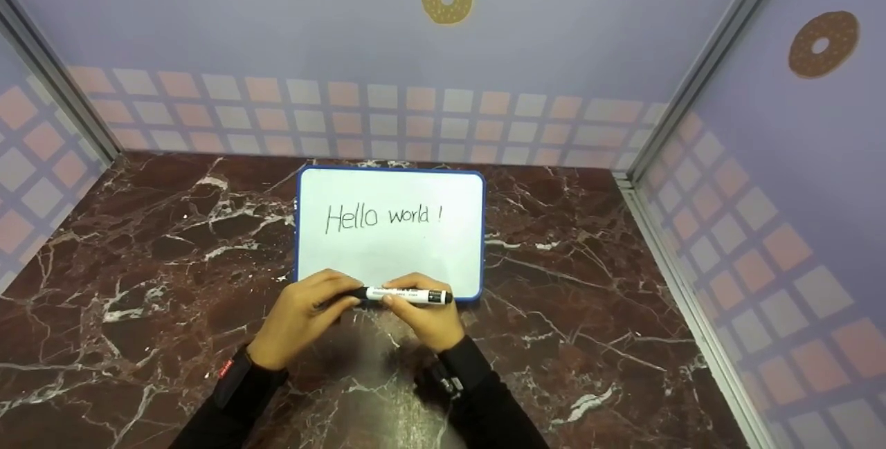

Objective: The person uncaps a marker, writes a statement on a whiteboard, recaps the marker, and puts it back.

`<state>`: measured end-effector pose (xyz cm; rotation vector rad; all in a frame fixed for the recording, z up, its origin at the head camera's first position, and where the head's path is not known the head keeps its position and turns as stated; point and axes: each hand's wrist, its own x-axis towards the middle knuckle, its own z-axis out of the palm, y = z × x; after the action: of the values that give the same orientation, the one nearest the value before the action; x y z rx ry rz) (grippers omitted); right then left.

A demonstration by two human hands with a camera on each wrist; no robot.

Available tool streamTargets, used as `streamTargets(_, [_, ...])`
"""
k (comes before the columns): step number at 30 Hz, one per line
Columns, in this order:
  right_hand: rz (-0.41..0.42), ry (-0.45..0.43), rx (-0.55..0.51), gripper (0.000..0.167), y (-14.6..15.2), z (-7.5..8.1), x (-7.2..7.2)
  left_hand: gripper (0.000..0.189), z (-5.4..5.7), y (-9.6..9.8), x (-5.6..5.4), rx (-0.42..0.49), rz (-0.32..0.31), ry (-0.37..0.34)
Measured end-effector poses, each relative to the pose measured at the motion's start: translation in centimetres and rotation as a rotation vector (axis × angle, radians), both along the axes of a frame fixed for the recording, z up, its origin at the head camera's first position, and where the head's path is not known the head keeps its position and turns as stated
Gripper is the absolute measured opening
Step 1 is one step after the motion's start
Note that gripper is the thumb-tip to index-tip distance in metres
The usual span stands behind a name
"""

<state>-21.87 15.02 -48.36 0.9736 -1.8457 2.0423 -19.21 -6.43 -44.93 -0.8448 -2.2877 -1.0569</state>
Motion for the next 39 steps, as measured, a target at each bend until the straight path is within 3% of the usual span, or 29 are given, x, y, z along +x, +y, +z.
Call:
streamTargets(6, [0.014,-0.014,-0.015,0.015,0.1,-0.2,-0.1,0.018,-0.2,0.1,-0.1,0.022,-0.016,0.026])
streamTargets(14, [0.027,-0.014,0.022,0.017,0.0,0.2,0.0,0.020,0.0,-0.4,-0.2,0.030,-0.024,-0.061])
streamTargets(23, [0.116,-0.043,-0.008,0.031,0.3,0.4,0.1,0.020,0.0,-0.7,-0.3,0.036,-0.017,-0.095])
streamTargets(32, [-0.036,-0.141,0.080,0.021,1.0,0.5,0.1,0.019,0.1,-1.6,-0.6,0.042,0.027,-0.081])
streamTargets(39, [-0.097,-0.039,0.231,0.019,0.9,0.1,-0.3,0.023,-0.3,-1.8,-0.9,0.036,0.061,-0.008])
